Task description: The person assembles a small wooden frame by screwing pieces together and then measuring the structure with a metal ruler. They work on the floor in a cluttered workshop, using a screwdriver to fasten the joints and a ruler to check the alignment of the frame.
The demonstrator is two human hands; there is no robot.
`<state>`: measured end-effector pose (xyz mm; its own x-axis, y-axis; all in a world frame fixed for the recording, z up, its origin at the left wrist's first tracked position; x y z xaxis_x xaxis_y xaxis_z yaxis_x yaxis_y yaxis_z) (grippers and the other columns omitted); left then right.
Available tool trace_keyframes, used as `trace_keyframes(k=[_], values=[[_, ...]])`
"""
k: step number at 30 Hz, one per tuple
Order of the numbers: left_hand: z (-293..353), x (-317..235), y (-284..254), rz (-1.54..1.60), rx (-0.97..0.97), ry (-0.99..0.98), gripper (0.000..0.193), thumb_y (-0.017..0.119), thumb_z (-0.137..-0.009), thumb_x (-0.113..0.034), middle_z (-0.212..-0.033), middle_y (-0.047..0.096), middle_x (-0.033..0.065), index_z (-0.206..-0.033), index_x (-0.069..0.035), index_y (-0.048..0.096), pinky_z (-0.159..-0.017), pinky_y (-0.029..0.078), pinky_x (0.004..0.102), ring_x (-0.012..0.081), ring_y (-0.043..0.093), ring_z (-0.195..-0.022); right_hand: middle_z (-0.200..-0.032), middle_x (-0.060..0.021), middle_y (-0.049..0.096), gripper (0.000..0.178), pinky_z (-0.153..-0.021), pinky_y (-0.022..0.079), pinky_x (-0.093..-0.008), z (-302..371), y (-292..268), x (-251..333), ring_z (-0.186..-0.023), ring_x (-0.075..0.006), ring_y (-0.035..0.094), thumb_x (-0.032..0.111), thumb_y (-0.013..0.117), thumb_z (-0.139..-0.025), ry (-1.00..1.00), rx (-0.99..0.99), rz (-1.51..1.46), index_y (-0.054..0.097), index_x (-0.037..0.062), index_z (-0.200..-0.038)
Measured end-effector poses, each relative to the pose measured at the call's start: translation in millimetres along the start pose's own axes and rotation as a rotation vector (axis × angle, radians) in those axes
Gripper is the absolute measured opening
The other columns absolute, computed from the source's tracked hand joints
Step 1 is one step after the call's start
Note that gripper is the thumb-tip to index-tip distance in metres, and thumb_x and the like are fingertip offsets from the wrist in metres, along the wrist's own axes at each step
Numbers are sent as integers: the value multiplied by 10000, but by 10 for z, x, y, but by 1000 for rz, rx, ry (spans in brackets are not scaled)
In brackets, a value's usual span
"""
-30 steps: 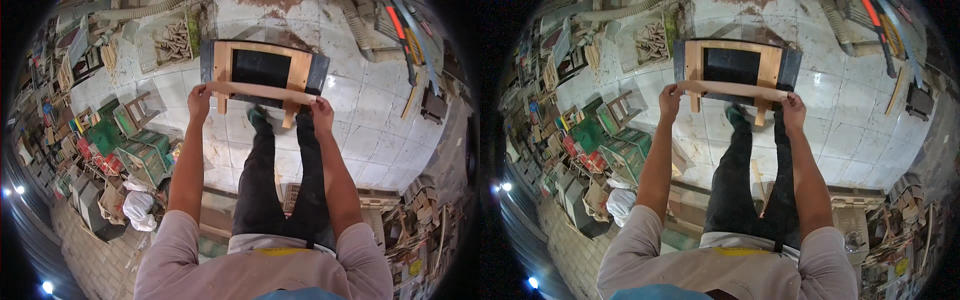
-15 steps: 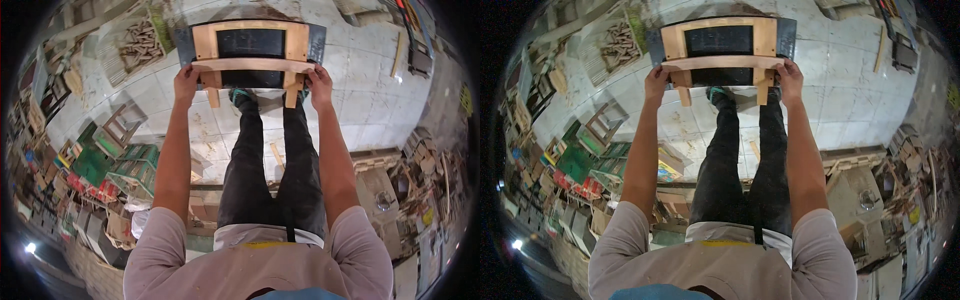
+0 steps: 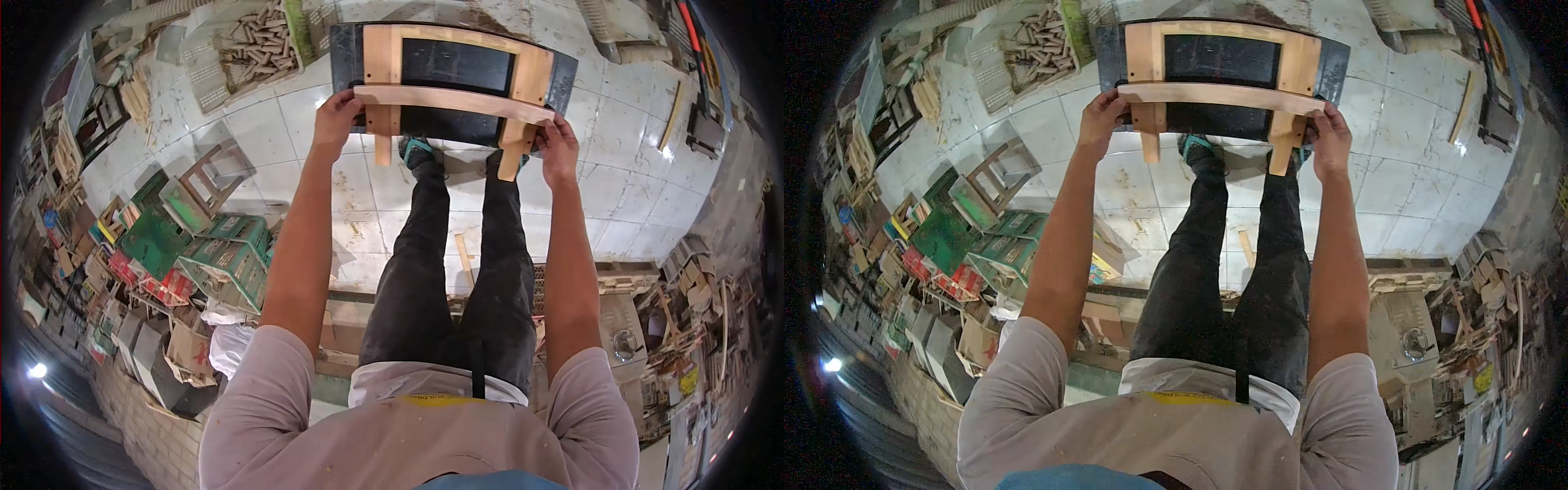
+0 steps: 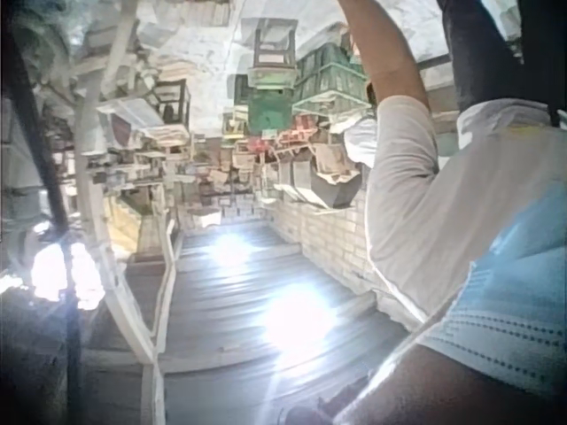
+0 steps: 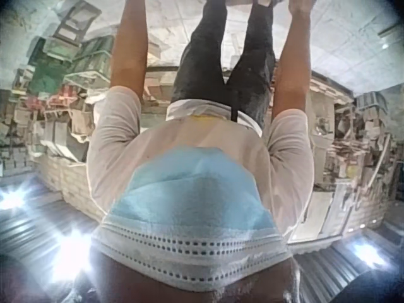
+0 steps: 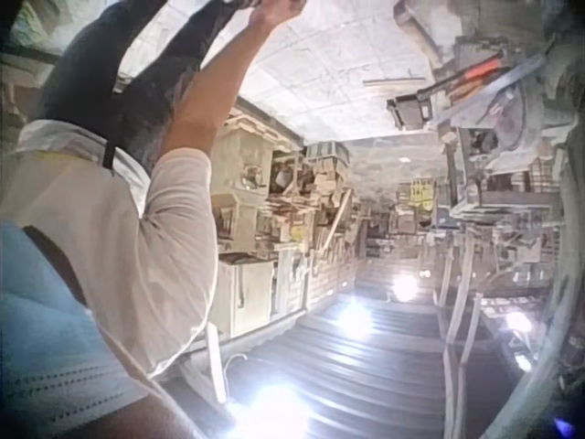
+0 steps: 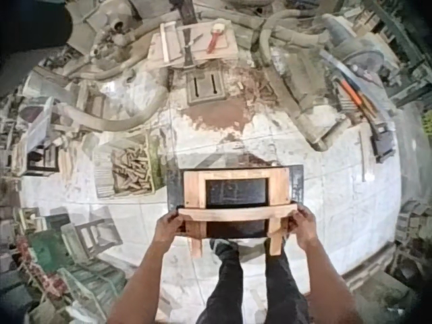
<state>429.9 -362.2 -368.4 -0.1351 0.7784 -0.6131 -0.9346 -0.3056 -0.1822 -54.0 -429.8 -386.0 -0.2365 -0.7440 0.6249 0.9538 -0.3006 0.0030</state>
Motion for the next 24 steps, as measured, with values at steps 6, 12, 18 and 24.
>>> trace_keyframes(k=[6,12,18,24], values=[[-13,-5,-6,-58,23,1,362,673,-958,-209,-1043,712,53,-1241,18,658,-742,518,265,116,662,-892,-1111,-27,679,301,-804,489,-301,36,22,37,-973,-125,630,91,599,-1020,14,15,4,601,33,-1316],[-62,121,-53,9,45,-10,359,655,-981,-195,-1094,709,73,-1271,16,639,-799,538,283,155,692,-983,-1076,-20,676,277,-806,508,-291,-2,30,-12,-906,-123,623,101,604,-1011,15,82,-49,634,46,-1281],[-27,55,-4,14,58,-8,359,623,-1009,-181,-1140,692,73,-1304,23,603,-823,528,290,166,678,-1017,-1073,-14,702,206,-830,498,-313,44,57,17,-966,-140,658,118,599,-1022,61,90,-64,641,105,-1224],[-69,74,-48,55,58,-4,365,643,-991,-159,-1129,690,69,-1301,32,608,-777,521,263,162,686,-995,-1051,-17,706,199,-826,505,-305,64,72,27,-941,-135,648,109,607,-1012,63,84,-75,670,87,-1199]])
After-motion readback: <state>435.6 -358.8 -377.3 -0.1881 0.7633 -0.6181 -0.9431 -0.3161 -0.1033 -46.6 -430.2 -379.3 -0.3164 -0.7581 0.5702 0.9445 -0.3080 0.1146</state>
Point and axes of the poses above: each hand's wrist, its own z-axis away from the middle knuckle, its own y-axis out of the palm, x = y × z, the point moved 9 cm from there along -z, towards the middle knuckle
